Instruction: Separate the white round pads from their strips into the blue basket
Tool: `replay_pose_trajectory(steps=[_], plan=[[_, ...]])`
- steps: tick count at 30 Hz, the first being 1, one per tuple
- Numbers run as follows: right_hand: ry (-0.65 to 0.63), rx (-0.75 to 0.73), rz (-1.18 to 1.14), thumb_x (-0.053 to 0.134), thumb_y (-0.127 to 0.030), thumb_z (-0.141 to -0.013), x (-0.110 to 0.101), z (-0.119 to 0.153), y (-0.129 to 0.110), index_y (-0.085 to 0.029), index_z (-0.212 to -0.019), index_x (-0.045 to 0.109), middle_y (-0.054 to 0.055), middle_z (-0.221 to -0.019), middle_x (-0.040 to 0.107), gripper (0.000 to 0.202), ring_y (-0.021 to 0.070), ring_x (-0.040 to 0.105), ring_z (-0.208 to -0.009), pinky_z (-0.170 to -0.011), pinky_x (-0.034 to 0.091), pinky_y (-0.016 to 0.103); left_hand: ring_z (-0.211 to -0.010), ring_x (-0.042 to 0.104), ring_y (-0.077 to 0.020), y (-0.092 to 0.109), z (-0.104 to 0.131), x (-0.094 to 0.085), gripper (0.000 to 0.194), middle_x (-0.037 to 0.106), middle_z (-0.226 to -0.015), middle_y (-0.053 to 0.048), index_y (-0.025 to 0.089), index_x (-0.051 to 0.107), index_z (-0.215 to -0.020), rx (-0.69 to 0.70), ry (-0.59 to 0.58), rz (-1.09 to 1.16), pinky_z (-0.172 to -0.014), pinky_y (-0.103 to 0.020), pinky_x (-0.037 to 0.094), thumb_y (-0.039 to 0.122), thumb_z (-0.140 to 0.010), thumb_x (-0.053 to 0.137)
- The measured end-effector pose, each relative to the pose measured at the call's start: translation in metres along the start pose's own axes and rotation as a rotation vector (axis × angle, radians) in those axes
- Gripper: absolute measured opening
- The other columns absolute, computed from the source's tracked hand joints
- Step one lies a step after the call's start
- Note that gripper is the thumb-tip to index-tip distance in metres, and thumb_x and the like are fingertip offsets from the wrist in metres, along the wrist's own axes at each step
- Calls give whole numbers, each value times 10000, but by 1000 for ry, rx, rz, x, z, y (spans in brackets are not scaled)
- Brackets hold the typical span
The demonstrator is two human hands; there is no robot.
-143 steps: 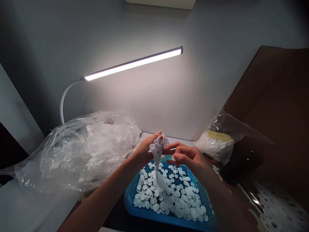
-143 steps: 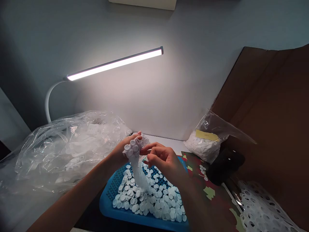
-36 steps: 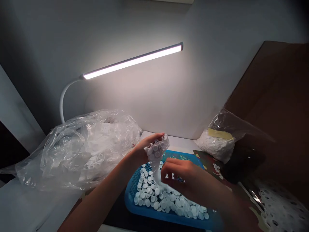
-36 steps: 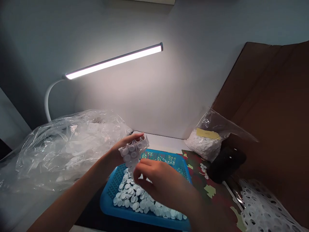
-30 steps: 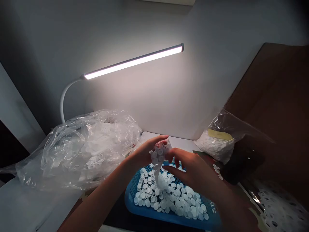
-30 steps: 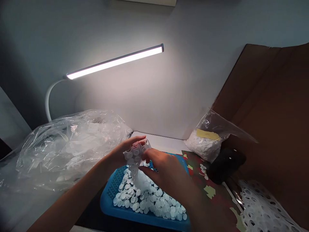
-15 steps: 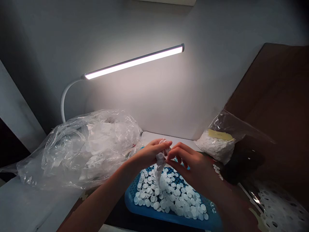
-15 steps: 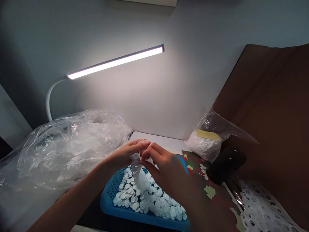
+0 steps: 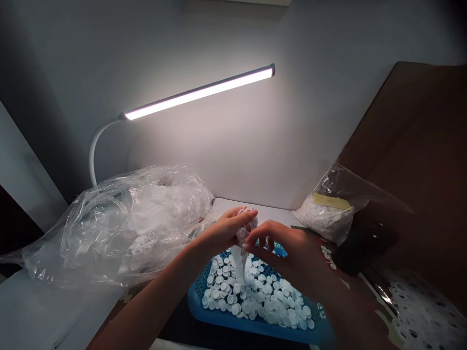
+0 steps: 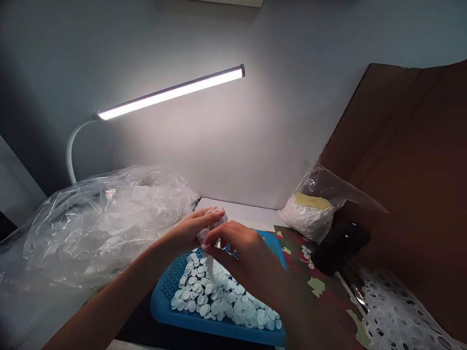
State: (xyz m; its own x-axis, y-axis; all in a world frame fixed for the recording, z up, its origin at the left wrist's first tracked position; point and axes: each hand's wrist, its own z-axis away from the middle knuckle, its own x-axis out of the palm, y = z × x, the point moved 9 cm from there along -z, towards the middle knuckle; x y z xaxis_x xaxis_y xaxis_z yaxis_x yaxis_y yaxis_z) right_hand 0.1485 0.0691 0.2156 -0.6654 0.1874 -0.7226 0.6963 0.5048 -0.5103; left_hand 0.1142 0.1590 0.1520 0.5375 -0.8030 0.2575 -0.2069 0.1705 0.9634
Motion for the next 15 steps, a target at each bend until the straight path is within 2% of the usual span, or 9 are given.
replay_pose_trajectory(steps=[3,9,12,15], plan=[[71,15,30,584,-238,-878,-5,-4,4,-266,-953,595,-37,-874,643,81,104,599,-722,-636,475,221,-462,425,-71,-1,3,11,354,475,-554,8,158,504,-634,-4,-54,1,-422,-204,293,434,-851,540],[46,-65,133,560,-182,-887,1,-2,-6,-234,-863,577,-14,-876,622,60,126,593,-820,-679,481,240,-418,347,-47,-2,1,2,340,396,-498,57,169,447,-618,-20,24,66,-389,-180,257,395,-823,597],[34,-119,175,525,-152,-897,6,-1,-12,-211,-880,554,5,-898,608,68,127,582,-779,-652,471,249,-439,376,-45,3,2,-4,311,425,-525,55,163,466,-647,-8,54,60,-403,-172,274,382,-817,607],[111,-95,169,537,-148,-892,3,-1,-12,-212,-936,539,-2,-876,608,77,115,566,-705,-614,462,236,-435,382,-49,4,4,1,328,444,-530,42,159,481,-651,-16,-6,-2,-394,-180,255,413,-829,587]])
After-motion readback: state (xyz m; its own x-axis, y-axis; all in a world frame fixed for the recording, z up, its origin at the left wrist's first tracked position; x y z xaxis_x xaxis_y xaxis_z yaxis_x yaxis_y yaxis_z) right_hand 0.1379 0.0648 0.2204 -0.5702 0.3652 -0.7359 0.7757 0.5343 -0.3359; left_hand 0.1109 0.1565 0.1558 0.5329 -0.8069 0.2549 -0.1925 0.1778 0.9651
